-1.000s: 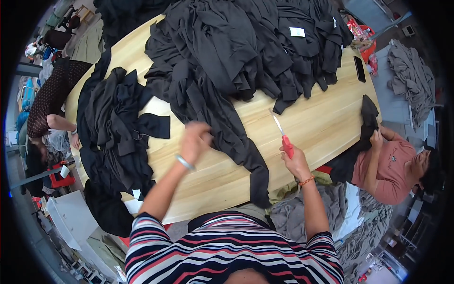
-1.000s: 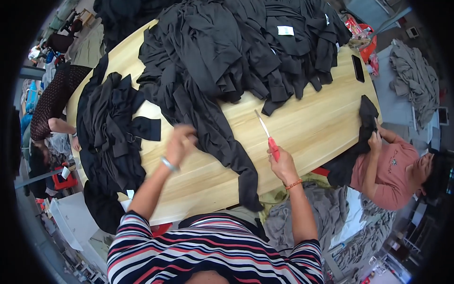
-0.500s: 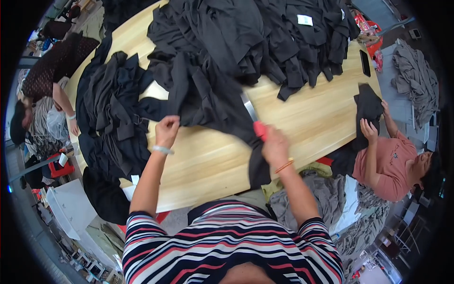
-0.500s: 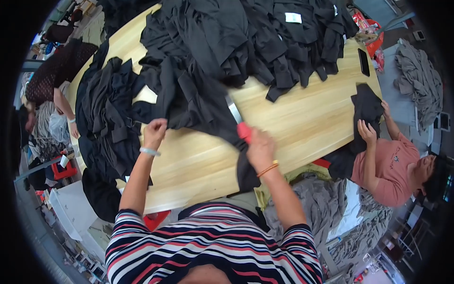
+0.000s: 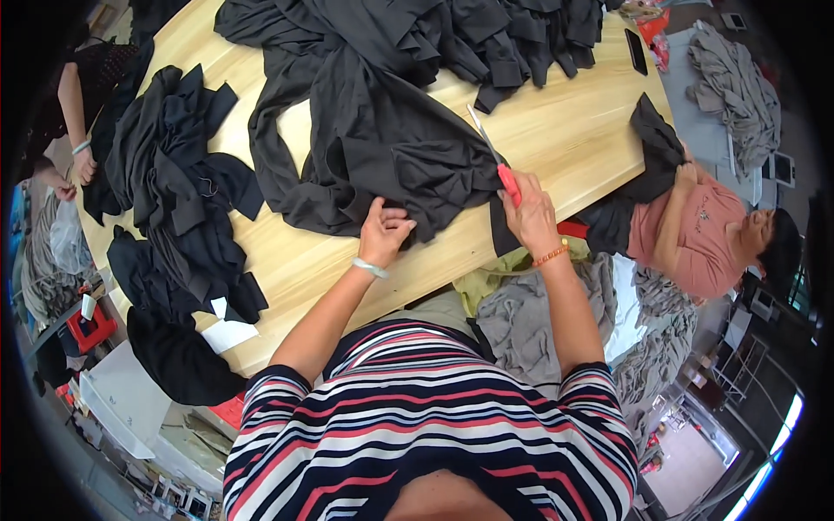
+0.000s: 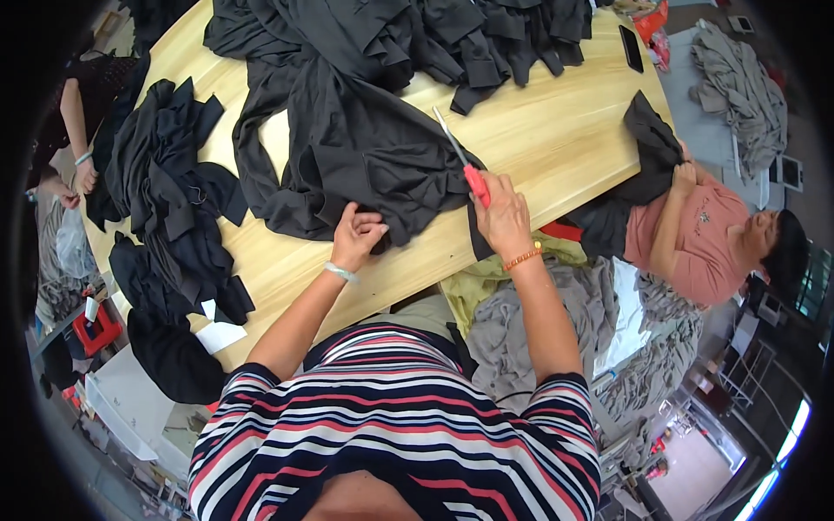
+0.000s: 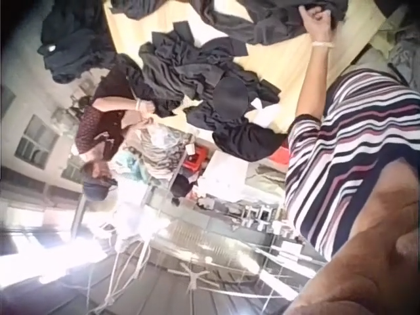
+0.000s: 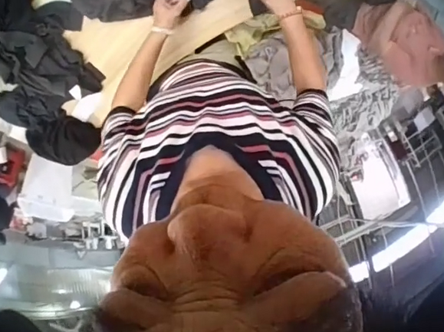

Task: Trimming loose threads from black garments using a pair of scissors on a large work table.

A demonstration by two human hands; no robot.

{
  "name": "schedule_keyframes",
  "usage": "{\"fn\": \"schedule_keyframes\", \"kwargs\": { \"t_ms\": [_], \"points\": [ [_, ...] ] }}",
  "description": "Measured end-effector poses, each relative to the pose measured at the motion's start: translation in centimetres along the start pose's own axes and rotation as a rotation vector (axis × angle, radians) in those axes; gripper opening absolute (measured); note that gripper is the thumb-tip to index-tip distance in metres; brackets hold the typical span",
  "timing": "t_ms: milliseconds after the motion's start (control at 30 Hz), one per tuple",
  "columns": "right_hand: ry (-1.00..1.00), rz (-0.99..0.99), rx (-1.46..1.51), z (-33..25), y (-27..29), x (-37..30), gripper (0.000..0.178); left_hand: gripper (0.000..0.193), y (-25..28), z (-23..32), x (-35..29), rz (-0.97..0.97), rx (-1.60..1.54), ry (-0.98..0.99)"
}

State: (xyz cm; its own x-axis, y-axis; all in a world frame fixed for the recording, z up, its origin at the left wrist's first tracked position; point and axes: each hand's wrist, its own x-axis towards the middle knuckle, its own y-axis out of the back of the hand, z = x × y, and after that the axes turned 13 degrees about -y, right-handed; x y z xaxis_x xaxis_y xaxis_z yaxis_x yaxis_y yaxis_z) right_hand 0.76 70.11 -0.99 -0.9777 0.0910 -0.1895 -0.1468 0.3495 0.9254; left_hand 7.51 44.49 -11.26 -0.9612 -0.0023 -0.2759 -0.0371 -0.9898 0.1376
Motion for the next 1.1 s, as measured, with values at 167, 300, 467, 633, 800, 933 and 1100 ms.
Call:
{"fn": "schedule_keyframes", "kwargs": {
  "t_ms": [167, 300, 467, 633, 800, 933, 1100],
  "points": [
    [0.024, -0.192, 0.181, 0.7, 2.2, -5.1, 0.032, 0.060, -1.1, 0.3, 2.8, -0.134, -0.385, 0.008],
    [0.044, -0.251, 0.144, 1.7, 2.6, -7.7, 0.026, 0.059, -2.4, 0.7, 4.7, -0.198, 0.227, -0.401],
    [-0.129, -0.437, -0.120, -0.2, 4.0, -9.0, 0.023, 0.033, -3.1, 1.3, 9.5, -0.205, 0.242, -0.404],
    [-0.127, -0.476, -0.102, 0.1, 4.2, -9.8, 0.026, 0.019, -3.1, 1.1, 9.9, -0.184, 0.239, -0.406],
    [-0.199, -0.205, 0.083, 0.6, 3.6, -8.8, 0.026, 0.065, -1.6, 4.6, 6.2, -0.343, 0.778, -0.771],
    [-0.131, -0.202, 0.180, 0.5, 3.3, -9.0, 0.029, 0.072, 0.8, 6.0, 2.8, -0.358, 1.056, -0.838],
    [-0.107, -0.243, 0.159, -0.1, 2.7, -9.2, 0.030, 0.050, 0.4, 4.0, 3.3, -0.458, 0.893, -0.948]
  ]
}}
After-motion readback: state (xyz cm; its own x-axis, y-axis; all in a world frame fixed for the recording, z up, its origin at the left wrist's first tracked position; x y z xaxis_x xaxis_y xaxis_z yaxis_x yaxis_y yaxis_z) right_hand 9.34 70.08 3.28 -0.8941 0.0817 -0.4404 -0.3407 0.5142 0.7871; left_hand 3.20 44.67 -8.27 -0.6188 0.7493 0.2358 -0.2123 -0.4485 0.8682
